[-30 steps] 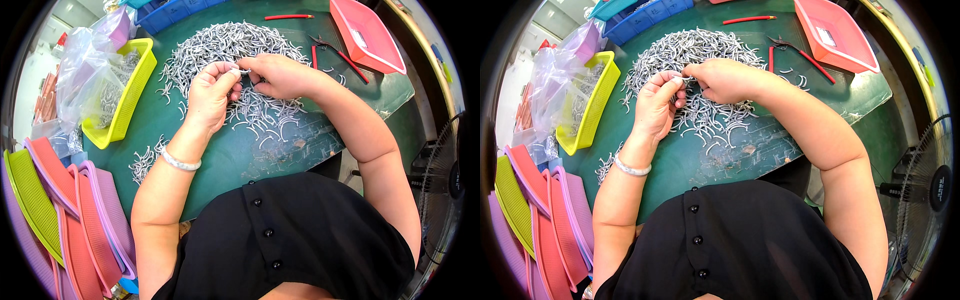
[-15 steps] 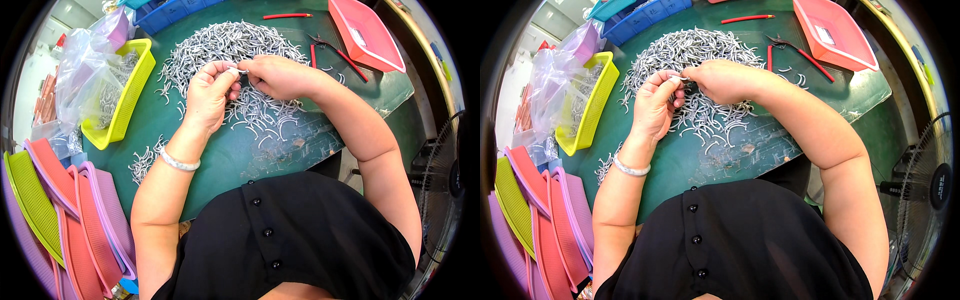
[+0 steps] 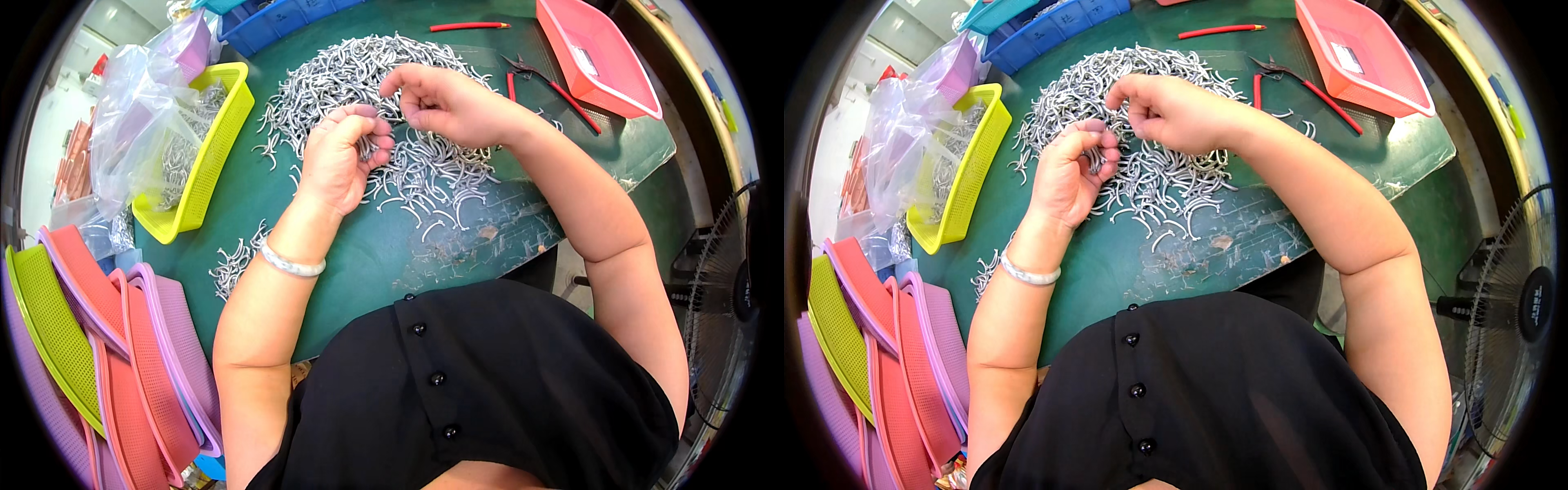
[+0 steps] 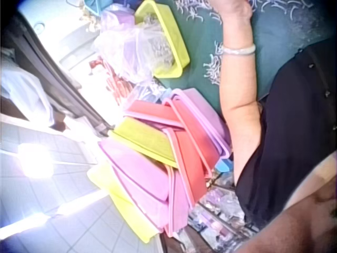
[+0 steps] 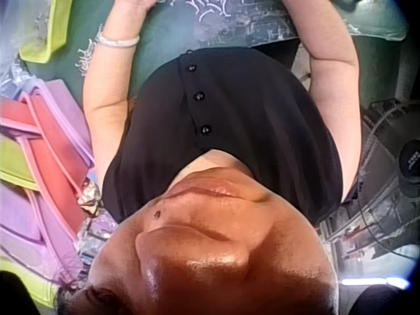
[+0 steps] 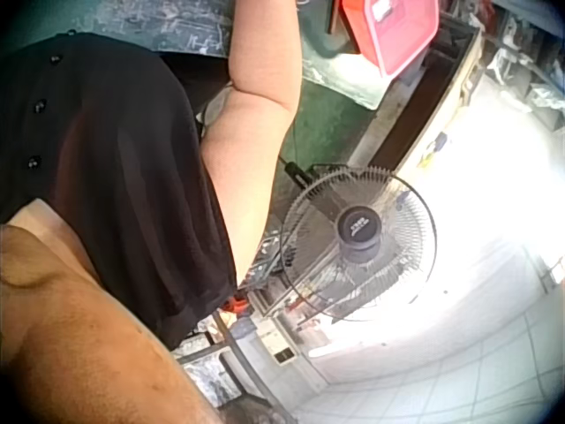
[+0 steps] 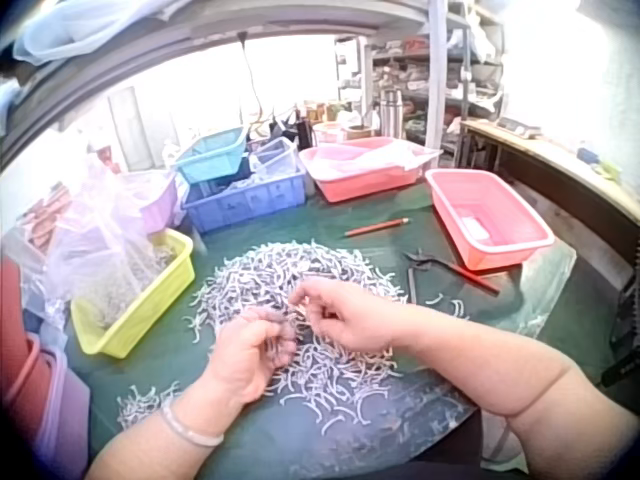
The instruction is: The person sits at a green workbench and repeatedly picks up small silver metal hooks from a large pile. They use both hands to manipulate and join the hooks together, then place the assembled units into a yellow plastic basket to their left. The process is repetitive and involves fine motor manipulation of the small metal components.
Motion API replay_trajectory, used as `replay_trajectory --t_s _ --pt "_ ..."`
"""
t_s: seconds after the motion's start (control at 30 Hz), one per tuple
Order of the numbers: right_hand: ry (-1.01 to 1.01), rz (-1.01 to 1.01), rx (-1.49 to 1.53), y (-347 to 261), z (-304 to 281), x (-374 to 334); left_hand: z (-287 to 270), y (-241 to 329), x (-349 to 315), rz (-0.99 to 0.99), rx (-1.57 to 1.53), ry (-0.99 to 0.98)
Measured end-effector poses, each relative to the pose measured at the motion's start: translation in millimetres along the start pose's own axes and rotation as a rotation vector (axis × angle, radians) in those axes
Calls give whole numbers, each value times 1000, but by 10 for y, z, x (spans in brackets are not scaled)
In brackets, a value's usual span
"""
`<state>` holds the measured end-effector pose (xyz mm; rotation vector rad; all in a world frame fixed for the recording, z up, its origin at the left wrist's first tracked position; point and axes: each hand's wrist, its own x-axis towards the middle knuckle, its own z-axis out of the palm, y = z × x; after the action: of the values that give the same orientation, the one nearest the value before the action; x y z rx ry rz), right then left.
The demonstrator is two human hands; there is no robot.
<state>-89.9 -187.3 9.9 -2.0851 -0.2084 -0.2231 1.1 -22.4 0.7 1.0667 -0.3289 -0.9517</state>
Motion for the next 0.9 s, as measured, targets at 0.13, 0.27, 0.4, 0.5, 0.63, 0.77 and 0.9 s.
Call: replay_trajectory --t_s 0.13,0.27,0.4,0.5,0.63,0.77,0.9 --pt "50 46 337 -54 -5 15 32 -11 -8 -69 204 -89" --pt "97 53 408 -104 34 13 88 -8 -63 -69 299 -99" --pt "161 118 273 -111 15 28 69 -15 -44 -56 242 -93" --pt "110 26 -187 60 18 6 77 -11 -51 -40 204 -96" --pt "-75 44 -410 -1 56 -6 52 -16 -36 -41 149 -106" --pt "-59 36 -514 -14 94 -15 36 -21 -21 -30 119 -119" --pt "-54 51 -556 -23 106 -19 26 -26 -20 -23 111 -136"
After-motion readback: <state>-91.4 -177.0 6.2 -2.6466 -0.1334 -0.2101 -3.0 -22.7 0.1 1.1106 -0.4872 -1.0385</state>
